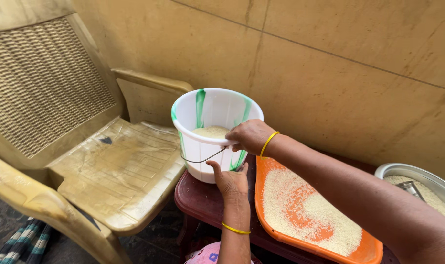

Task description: The person spreads rice in a winnowing basket by hand, picks out impurities, and pours the cleaned rice into a bucket.

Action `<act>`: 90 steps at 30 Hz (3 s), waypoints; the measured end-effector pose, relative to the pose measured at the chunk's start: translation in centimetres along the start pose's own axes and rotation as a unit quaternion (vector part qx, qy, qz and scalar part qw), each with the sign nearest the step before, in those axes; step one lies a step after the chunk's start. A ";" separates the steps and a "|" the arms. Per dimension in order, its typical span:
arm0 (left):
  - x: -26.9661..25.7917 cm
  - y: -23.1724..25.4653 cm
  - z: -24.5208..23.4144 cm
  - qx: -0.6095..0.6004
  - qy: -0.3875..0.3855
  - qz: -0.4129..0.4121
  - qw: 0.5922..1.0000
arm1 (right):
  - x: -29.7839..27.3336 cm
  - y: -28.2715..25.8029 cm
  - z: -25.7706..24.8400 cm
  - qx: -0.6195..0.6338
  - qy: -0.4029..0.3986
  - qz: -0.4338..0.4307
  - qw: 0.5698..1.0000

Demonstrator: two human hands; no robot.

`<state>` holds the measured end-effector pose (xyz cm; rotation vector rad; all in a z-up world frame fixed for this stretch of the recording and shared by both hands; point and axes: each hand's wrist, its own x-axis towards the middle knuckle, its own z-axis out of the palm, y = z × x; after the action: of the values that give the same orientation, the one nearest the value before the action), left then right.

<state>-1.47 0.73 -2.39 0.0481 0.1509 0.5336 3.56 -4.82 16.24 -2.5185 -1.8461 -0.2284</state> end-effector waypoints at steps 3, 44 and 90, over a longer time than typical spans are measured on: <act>0.6 0.2 -0.2 0.043 0.016 0.000 0.999 | -1.8 -1.2 -0.7 -0.014 0.007 0.033 0.999; -6.2 -7.1 -0.8 0.452 -0.162 -0.079 0.874 | -43.3 10.2 20.3 0.508 0.524 0.441 0.523; 12.6 19.2 20.1 0.219 -0.172 0.238 0.930 | 7.3 6.3 6.3 0.851 0.321 0.224 0.349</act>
<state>2.73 23.55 17.44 0.6260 -0.0938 0.9589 12.37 0.80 11.40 -0.7985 -0.1778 0.4552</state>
